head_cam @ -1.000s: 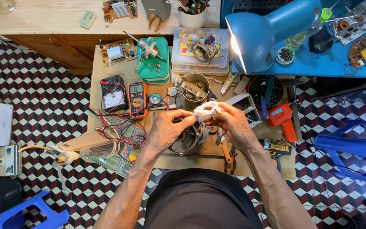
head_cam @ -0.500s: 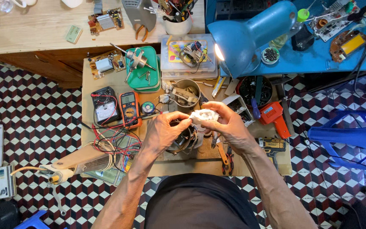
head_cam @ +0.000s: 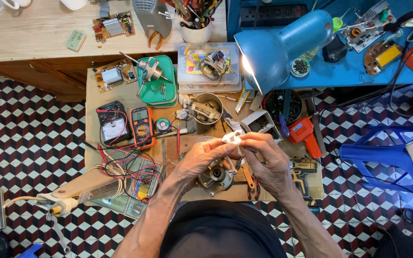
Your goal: The person disassembles a small electric motor using a cordless drill, then cleans the rotor with a white cloth. They reassemble the motor and place it on the workbench.
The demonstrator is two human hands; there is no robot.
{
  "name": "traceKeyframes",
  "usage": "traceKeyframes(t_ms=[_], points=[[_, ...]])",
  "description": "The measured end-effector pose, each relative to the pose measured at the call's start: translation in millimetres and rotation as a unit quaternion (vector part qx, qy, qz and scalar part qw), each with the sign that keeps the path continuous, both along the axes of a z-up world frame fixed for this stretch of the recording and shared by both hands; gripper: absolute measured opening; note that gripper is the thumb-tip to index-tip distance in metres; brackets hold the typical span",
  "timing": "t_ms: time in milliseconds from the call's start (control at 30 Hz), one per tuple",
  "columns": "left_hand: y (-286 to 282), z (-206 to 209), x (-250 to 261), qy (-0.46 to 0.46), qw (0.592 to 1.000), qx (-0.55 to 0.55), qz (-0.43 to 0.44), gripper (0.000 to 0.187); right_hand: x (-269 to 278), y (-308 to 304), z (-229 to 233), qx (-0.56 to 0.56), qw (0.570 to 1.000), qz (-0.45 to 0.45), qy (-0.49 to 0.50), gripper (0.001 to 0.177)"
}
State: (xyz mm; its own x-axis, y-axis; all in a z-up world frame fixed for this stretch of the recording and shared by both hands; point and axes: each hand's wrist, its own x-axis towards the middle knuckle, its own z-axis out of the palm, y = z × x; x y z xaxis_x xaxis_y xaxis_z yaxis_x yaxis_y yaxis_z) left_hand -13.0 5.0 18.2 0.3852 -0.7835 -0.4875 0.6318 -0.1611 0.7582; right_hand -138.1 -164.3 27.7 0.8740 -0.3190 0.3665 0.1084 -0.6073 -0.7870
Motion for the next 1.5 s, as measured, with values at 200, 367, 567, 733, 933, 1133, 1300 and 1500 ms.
traceKeyframes(t_ms=[200, 367, 567, 733, 933, 1133, 1300, 1500], points=[[-14, -4, -2, -0.074, 0.997, -0.013, 0.026, 0.041, -6, 0, -3, -0.022, 1.0, 0.013, 0.004, 0.024], [-7, -10, -1, -0.015, 0.999, -0.037, 0.03, 0.037, -6, 4, -10, -0.022, 1.0, -0.007, -0.008, 0.033], [-10, -24, 0, 0.078, 0.994, -0.019, 0.081, 0.032, -1, 8, -7, 0.008, 0.999, -0.014, 0.045, 0.034], [-8, -22, 4, 0.198, 0.973, -0.055, 0.104, 0.029, 2, 9, -3, 0.144, 0.985, -0.032, 0.086, 0.034], [-3, -15, 7, 0.254, 0.958, -0.087, 0.1, 0.032, 10, 7, -5, 0.422, 0.894, -0.055, 0.139, 0.027], [-2, -16, 10, -0.073, 0.995, 0.019, 0.06, 0.031, 22, -7, -5, 0.527, 0.825, -0.029, 0.2, 0.037], [-2, -3, 9, -0.282, 0.956, 0.079, 0.011, 0.027, 25, -11, -1, 0.538, 0.806, 0.008, 0.247, 0.044], [-8, 3, 4, -0.262, 0.96, 0.089, 0.043, 0.023, 25, -7, 2, 0.444, 0.864, 0.01, 0.238, 0.032]])
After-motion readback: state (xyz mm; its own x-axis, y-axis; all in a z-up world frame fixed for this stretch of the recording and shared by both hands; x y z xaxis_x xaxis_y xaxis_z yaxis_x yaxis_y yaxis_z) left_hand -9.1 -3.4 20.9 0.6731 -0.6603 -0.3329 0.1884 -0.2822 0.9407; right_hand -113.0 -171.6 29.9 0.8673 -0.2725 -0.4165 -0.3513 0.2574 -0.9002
